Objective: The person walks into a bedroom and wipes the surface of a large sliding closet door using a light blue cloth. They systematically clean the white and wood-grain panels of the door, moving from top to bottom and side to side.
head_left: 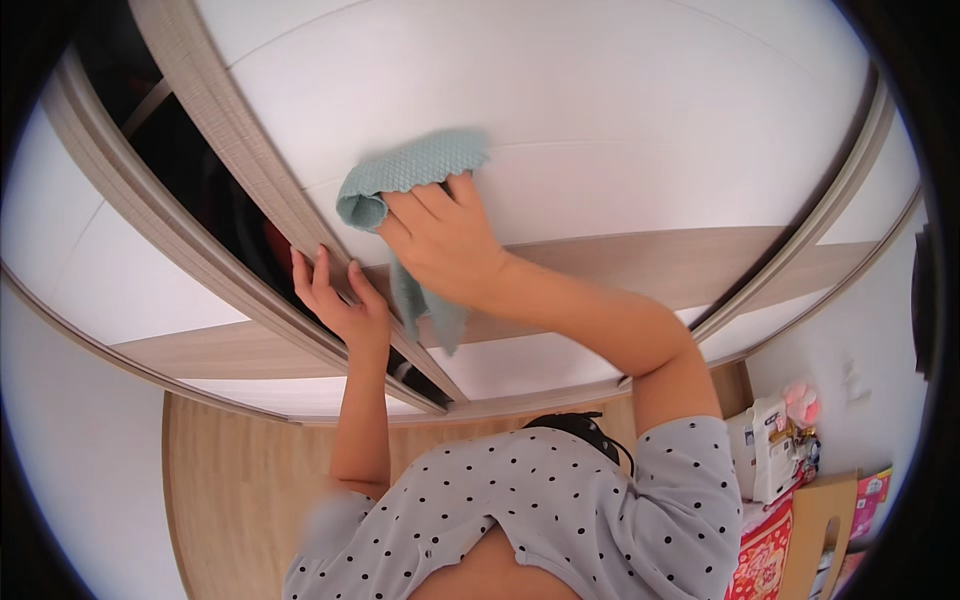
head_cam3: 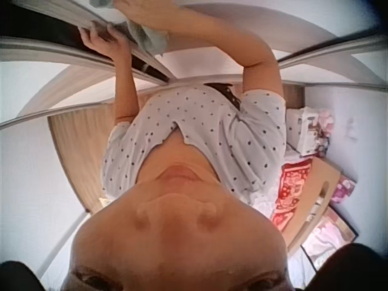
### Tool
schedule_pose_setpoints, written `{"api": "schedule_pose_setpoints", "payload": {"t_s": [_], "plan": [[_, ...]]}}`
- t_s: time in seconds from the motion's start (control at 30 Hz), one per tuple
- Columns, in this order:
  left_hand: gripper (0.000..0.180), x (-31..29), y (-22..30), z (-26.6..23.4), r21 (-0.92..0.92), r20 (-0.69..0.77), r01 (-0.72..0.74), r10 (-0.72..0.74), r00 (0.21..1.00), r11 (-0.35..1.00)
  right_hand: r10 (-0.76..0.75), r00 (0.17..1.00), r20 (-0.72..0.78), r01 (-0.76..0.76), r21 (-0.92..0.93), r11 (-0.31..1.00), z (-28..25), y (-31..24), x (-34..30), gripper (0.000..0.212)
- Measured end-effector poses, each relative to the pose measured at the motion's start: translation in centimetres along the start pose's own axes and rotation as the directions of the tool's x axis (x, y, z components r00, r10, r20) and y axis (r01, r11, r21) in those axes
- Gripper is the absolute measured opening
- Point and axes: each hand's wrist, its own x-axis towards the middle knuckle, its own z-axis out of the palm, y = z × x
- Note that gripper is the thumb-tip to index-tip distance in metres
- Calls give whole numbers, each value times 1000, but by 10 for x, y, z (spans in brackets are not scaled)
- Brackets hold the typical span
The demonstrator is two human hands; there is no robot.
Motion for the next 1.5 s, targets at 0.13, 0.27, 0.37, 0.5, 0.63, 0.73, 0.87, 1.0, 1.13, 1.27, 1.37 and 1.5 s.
{"api": "schedule_pose_setpoints", "payload": {"t_s": [0.13,0.27,0.37,0.5,0.63,0.73,0.87,1.0,1.13,1.27,1.37,1.5], "plan": [[41,0,-4,-7,48,-5,23,-23,1000,999,34,998,-44,-35,-35,999,-22,32,-17,13],[41,-4,0,2,14,-51,91,-90,995,996,-38,999,6,38,-105,994,-35,38,-13,14],[40,-1,6,4,16,-25,94,-94,995,995,-72,997,40,75,-61,995,-15,23,-10,12],[40,-1,3,2,36,-16,41,-41,999,998,-53,999,4,54,-80,995,-8,7,8,13],[39,0,1,-1,108,1,43,-44,999,993,-66,997,45,67,-12,998,-19,32,-8,12],[39,4,1,-10,156,-23,26,-23,999,987,-2,986,169,15,-74,997,-63,66,-32,15],[38,6,9,-8,128,-31,31,-28,999,991,122,992,-16,-118,-412,903,-111,129,-94,14],[39,8,22,-3,158,-28,73,-69,997,985,353,918,-181,-395,-509,765,-140,152,-116,20],[29,2,57,0,-37,-50,-126,124,991,991,408,887,-219,-462,-387,798,-124,135,-110,8],[24,-39,121,22,-542,304,-391,607,734,744,219,963,-157,-252,-239,938,-95,115,-94,12],[26,-64,117,63,-626,298,-358,636,712,693,163,968,-190,-201,-203,958,-101,125,-87,19],[21,-68,72,94,-312,288,-635,708,645,706,224,938,-265,-310,-345,886,-126,162,-116,15]]}}
